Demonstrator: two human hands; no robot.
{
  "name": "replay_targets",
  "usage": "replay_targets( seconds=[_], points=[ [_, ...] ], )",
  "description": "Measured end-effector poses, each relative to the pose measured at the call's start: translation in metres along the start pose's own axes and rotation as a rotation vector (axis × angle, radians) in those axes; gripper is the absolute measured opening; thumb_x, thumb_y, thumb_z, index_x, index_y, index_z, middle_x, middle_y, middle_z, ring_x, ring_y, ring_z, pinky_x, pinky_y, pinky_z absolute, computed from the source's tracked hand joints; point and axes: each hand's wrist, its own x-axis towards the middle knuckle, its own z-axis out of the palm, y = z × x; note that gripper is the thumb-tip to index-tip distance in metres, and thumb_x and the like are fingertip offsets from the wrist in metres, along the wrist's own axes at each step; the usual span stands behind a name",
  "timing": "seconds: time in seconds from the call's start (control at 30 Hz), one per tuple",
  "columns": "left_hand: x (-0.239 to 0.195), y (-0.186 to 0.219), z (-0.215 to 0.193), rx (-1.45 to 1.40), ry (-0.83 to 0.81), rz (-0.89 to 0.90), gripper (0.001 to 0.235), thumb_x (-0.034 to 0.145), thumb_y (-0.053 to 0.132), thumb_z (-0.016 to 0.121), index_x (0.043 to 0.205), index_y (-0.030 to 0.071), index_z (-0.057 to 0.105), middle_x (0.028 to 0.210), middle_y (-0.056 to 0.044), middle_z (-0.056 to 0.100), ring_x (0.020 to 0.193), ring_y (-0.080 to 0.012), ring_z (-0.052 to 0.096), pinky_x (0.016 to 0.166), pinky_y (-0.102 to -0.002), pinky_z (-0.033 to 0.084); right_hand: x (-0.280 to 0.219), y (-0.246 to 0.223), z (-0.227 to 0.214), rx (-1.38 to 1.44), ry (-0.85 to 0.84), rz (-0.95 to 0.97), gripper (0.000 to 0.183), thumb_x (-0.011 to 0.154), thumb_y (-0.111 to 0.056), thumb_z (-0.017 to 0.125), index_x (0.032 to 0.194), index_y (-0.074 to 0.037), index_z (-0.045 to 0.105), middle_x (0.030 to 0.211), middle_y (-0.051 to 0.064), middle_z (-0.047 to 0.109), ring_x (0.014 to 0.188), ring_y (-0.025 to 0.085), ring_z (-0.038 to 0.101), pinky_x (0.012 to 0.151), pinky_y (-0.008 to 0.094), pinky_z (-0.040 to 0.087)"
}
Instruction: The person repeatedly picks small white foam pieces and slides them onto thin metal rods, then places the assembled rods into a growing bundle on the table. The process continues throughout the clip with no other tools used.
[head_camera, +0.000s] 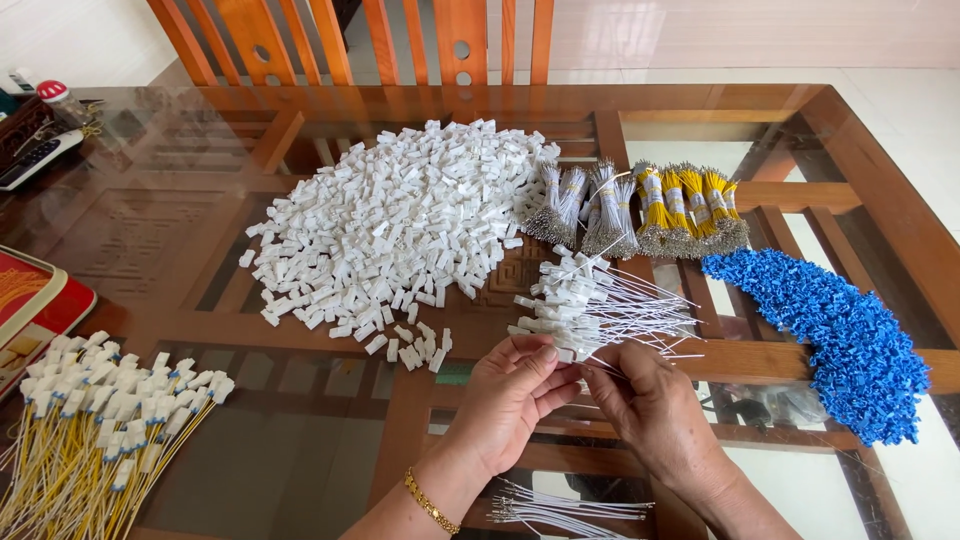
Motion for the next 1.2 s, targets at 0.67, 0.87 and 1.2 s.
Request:
replay_targets(
  seconds=[0.67, 0.87, 1.2],
  points=[
    [0.033, 0.074, -0.050, 2.362, 0.553, 0.423, 0.039, 0.089, 0.044, 0.075, 0.099, 0.007, 0.074, 0.099, -0.012, 0.066, 0.096, -0.0284, 0.057, 0.091, -0.047, 0.044, 0.033, 0.041, 0.023, -0.223, 0.024, -0.115, 0.023, 0.094, -0.018, 0.065, 0.110, -0.004, 0.076, 0.102, 0.006, 0.073, 0.078, 0.022, 0.069, 0.073, 0.035, 0.057],
    [0.031, 0.066, -0.083, 2.347, 0.540, 0.541, 0.022, 0.082, 0.034, 0.078, 0.084, 0.012, 0.079, 0.099, -0.005, 0.062, 0.096, -0.0269, 0.052, 0.089, -0.046, 0.039, 0.025, 0.007, -0.005, -0.243, -0.067, 0.147, 0.031, 0.096, -0.026, 0.062, 0.125, -0.019, 0.068, 0.084, 0.001, 0.077, 0.060, 0.020, 0.070, 0.059, 0.037, 0.056],
    [0.004, 0.061, 0.006, 1.216, 0.032, 0.211, 0.023, 0.099, 0.010, 0.058, 0.116, 0.006, 0.072, 0.087, -0.006, 0.071, 0.075, -0.0116, 0.065, 0.065, -0.021, 0.058, 0.011, -0.006, -0.008, 0.059, -0.047, 0.150, 0.016, 0.090, -0.020, 0.074, 0.097, -0.011, 0.083, 0.056, 0.000, 0.064, 0.046, 0.009, 0.052, 0.042, 0.027, 0.044]
  ],
)
